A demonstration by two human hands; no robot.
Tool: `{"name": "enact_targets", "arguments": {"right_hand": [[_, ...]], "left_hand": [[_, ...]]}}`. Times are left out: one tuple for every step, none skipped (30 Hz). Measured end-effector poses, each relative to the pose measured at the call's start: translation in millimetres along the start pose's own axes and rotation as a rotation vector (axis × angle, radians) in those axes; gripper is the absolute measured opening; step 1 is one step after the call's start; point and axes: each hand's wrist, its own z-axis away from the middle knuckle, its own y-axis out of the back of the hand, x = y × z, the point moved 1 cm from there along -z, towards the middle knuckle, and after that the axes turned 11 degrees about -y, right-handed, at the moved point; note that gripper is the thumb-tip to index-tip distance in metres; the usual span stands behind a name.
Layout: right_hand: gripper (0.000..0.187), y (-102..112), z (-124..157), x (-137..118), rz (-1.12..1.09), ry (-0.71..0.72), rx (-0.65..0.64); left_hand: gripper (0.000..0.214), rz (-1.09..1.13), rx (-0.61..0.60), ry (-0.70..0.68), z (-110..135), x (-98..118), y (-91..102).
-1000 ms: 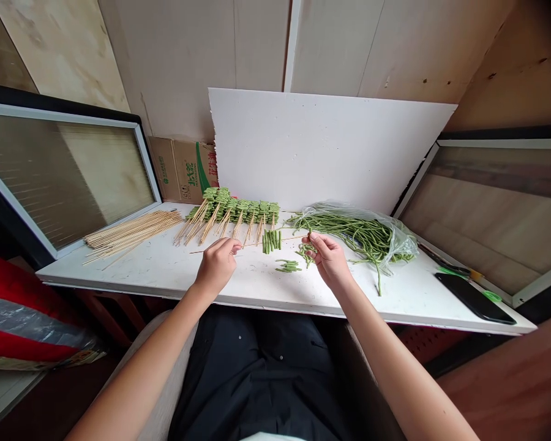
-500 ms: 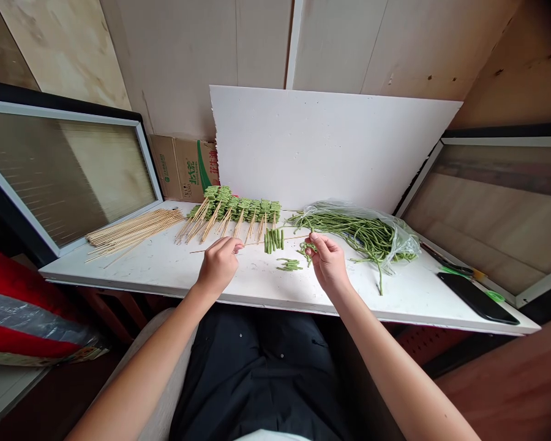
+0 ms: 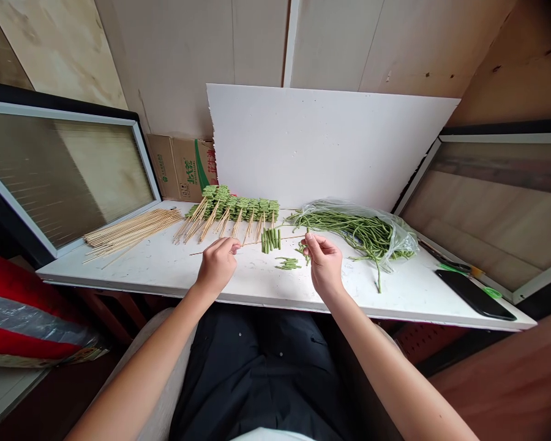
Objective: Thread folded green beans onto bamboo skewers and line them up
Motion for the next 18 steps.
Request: {"name": "enact_targets", "arguments": {"right_hand": [[0.03, -3, 3, 2, 0.015, 0.003, -0.015], [0.031, -6, 8, 4, 0.028, 0.0, -0.031], [0.031, -10, 12, 7, 0.042, -0.016, -0.054], [0.032, -13, 16, 9, 0.037, -0.033, -0.051], [0.031, -16, 19, 11, 0.025, -0.055, -0.046], [0.03, -18, 21, 13, 0.011, -0.068, -0.039], [0.029, -19, 22, 14, -0.003, -0.076, -0.03], [0.028, -19, 22, 14, -0.008, -0.081, -0.032], [0.028, -18, 21, 14, -0.008, -0.081, -0.037], [0.028, -17, 19, 14, -0.005, -0.081, -0.046], [0.029, -16, 17, 14, -0.003, -0.083, -0.057], [0.031, -15, 15, 14, -0.004, -0.084, -0.068], [0.032, -14, 14, 14, -0.009, -0.084, -0.08], [0.034, -14, 13, 13, -0.016, -0.085, -0.094], [0.036, -14, 13, 13, -0.028, -0.088, -0.11], [0.038, -15, 13, 13, -0.044, -0.096, -0.125], [0.04, -15, 12, 13, -0.061, -0.106, -0.138], [0.042, -15, 11, 13, -0.074, -0.114, -0.149]], "left_hand": [[0.04, 0.003, -0.001, -0.007, 0, 1, -1.0], [0.04, 0.008, -0.005, -0.015, 0, 3, -2.1], [0.041, 0.013, -0.011, -0.024, 0, 5, -3.4], [0.04, 0.02, -0.016, -0.032, 1, 7, -4.5], [0.04, 0.026, -0.018, -0.035, 1, 8, -5.5], [0.04, 0.03, -0.015, -0.035, 1, 9, -6.2], [0.039, 0.034, -0.009, -0.033, 1, 10, -6.6], [0.038, 0.039, -0.002, -0.033, 1, 11, -6.8], [0.037, 0.043, 0.006, -0.03, 1, 11, -6.8], [0.037, 0.048, 0.013, -0.025, 1, 11, -6.9], [0.036, 0.053, 0.017, -0.018, 1, 11, -7.0], [0.035, 0.056, 0.021, -0.009, 1, 10, -7.2], [0.035, 0.056, 0.022, 0.003, 1, 10, -7.5], [0.034, 0.055, 0.021, 0.016, 1, 9, -8.0], [0.034, 0.055, 0.018, 0.028, 2, 8, -8.5], [0.034, 0.055, 0.016, 0.036, 2, 7, -9.1], [0.033, 0.057, 0.013, 0.042, 3, 6, -9.8], [0.033, 0.059, 0.013, 0.048, 3, 4, -10.3]]}}
